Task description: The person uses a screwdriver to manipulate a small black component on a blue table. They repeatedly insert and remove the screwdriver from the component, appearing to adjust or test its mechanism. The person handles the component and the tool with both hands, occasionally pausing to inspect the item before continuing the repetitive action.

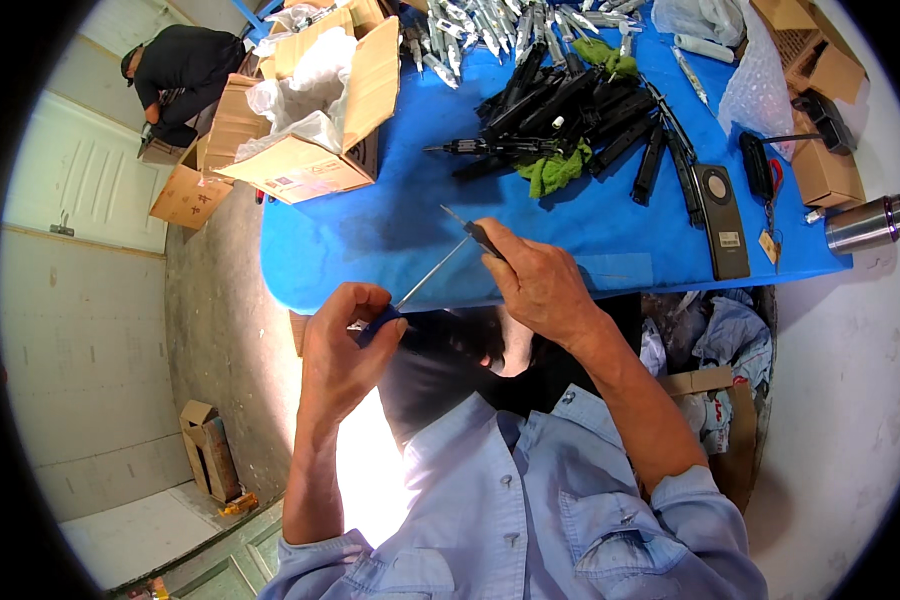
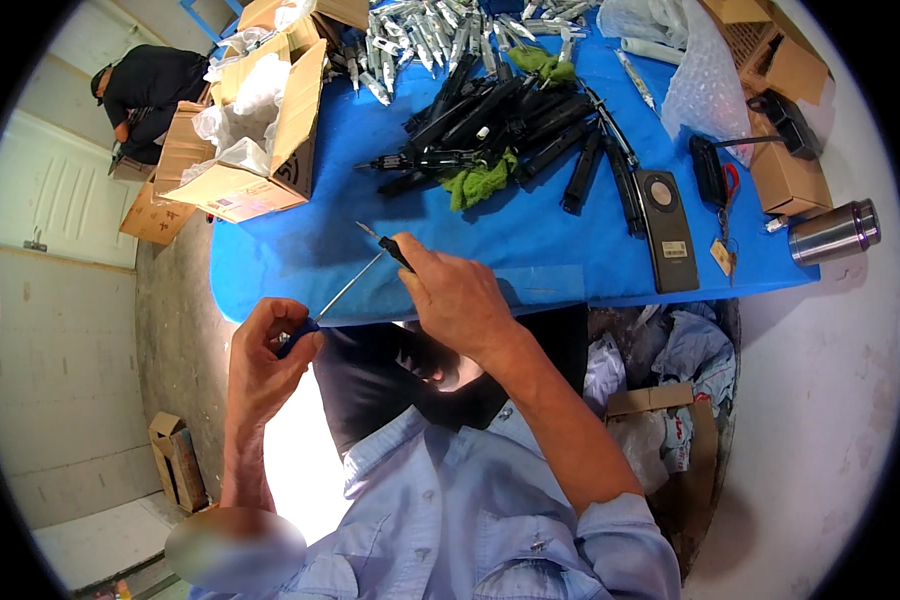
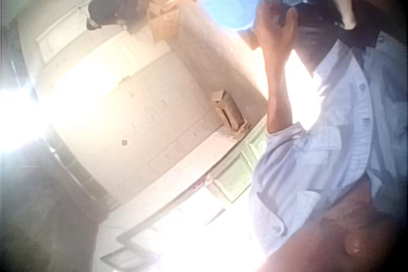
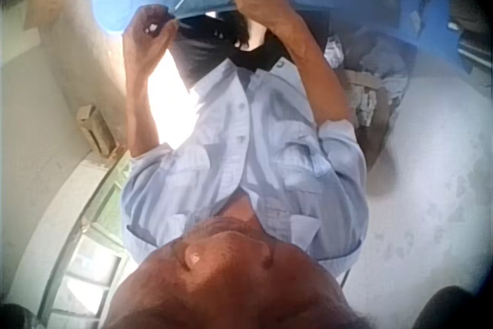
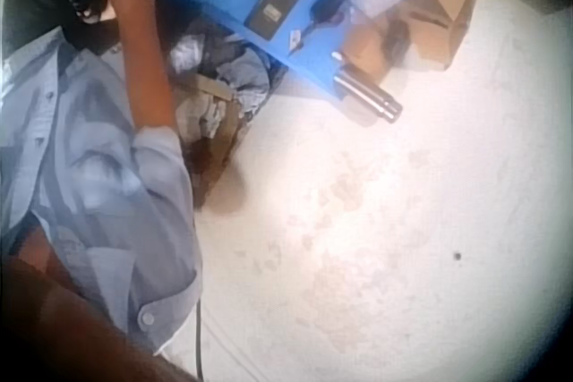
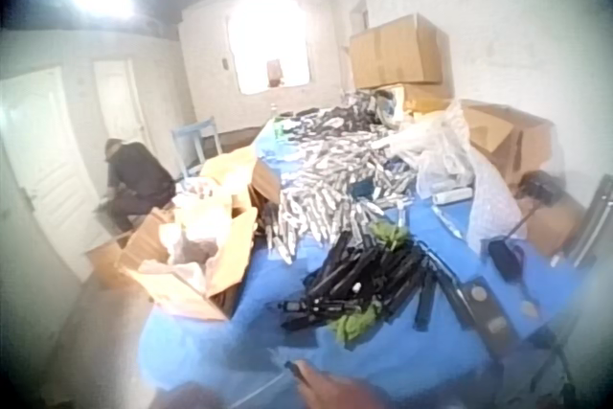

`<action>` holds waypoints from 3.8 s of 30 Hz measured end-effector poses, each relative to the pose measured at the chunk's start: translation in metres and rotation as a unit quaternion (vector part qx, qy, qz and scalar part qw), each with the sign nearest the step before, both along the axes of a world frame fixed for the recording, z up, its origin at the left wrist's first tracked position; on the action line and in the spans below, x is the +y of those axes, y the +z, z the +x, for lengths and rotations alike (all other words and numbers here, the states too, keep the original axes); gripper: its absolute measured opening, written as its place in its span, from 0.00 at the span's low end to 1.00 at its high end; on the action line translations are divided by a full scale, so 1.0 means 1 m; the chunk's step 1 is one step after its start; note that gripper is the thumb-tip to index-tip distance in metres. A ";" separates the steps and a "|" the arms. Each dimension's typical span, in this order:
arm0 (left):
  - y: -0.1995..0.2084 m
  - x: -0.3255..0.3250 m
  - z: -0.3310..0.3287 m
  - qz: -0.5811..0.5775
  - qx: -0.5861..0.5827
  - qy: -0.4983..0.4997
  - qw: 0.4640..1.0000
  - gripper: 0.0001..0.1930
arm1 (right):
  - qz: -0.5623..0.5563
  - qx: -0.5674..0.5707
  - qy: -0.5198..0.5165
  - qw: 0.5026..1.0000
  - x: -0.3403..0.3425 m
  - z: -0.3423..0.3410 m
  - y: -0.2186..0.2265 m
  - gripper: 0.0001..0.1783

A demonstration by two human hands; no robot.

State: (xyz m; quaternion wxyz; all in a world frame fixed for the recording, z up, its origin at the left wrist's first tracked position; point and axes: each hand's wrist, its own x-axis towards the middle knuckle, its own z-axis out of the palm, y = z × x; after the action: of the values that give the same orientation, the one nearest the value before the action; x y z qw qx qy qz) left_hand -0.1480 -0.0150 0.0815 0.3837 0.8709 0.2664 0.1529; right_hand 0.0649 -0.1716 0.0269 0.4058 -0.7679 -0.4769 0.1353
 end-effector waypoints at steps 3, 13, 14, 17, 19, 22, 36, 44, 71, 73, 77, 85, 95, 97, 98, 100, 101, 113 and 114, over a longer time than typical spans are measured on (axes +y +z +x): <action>0.000 0.000 -0.001 -0.037 -0.009 0.011 0.999 0.12 | 0.006 -0.001 0.001 1.000 0.001 0.000 -0.002 0.21; 0.009 0.003 0.001 -0.101 0.019 0.009 0.995 0.16 | 0.006 -0.002 0.006 1.000 0.001 0.000 -0.003 0.22; -0.003 0.007 -0.002 -0.042 0.000 -0.016 0.999 0.16 | 0.006 -0.003 0.004 1.000 0.000 0.000 -0.003 0.22; 0.001 0.001 -0.001 -0.012 0.006 -0.012 1.000 0.14 | 0.011 -0.009 -0.001 1.000 0.000 0.000 -0.004 0.21; 0.004 -0.002 0.001 -0.017 0.010 0.004 1.000 0.14 | 0.020 -0.012 -0.002 1.000 0.000 0.000 -0.006 0.21; 0.001 -0.003 -0.001 -0.020 -0.003 0.012 1.000 0.15 | 0.013 -0.006 -0.002 1.000 0.000 0.000 -0.005 0.20; 0.003 -0.002 0.001 -0.030 0.009 -0.021 0.999 0.18 | 0.025 -0.003 -0.012 1.000 0.001 -0.001 -0.006 0.23; 0.000 -0.004 0.002 -0.012 0.004 0.015 1.000 0.16 | -0.010 0.009 -0.001 1.000 0.000 0.000 -0.001 0.21; 0.008 -0.002 0.005 -0.103 0.039 0.017 0.994 0.14 | 0.000 0.005 -0.003 1.000 0.000 0.000 -0.003 0.22; 0.007 -0.002 0.004 -0.078 0.031 0.006 0.996 0.15 | 0.005 -0.001 -0.001 1.000 0.000 0.000 -0.004 0.22; -0.002 -0.003 0.004 0.035 -0.008 -0.012 0.999 0.17 | 0.003 -0.004 -0.001 1.000 0.001 0.000 -0.006 0.22; 0.001 -0.007 0.005 -0.027 0.011 0.017 0.999 0.15 | -0.007 0.004 -0.001 1.000 0.000 0.000 -0.003 0.22; 0.003 -0.006 0.007 -0.039 0.004 -0.011 0.999 0.17 | 0.011 -0.006 -0.002 1.000 0.000 0.000 -0.004 0.21; -0.001 -0.006 0.006 0.016 -0.004 -0.019 1.000 0.17 | 0.006 -0.002 -0.004 1.000 0.000 -0.001 -0.003 0.21; -0.003 -0.006 0.006 0.026 -0.003 -0.014 1.000 0.18 | 0.006 -0.004 -0.003 1.000 0.000 -0.001 -0.003 0.21; -0.004 -0.005 0.005 0.031 0.003 -0.005 1.000 0.18 | 0.005 -0.009 -0.003 1.000 0.000 0.000 -0.003 0.21; -0.004 -0.005 0.005 0.026 0.008 0.001 1.000 0.18 | 0.004 -0.006 -0.003 1.000 0.000 0.000 -0.003 0.21; 0.005 -0.004 0.009 -0.147 0.048 0.013 0.988 0.16 | 0.006 -0.003 0.001 1.000 0.001 0.000 -0.004 0.20; 0.005 -0.004 0.009 -0.131 0.050 0.014 0.990 0.16 | 0.003 -0.002 0.002 1.000 0.001 0.000 -0.003 0.20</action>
State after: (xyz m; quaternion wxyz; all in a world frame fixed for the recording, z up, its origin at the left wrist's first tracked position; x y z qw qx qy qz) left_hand -0.1388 -0.0192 0.0864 0.4787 0.8157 0.3153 0.0780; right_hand 0.0649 -0.1707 0.0238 0.4067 -0.7660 -0.4795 0.1337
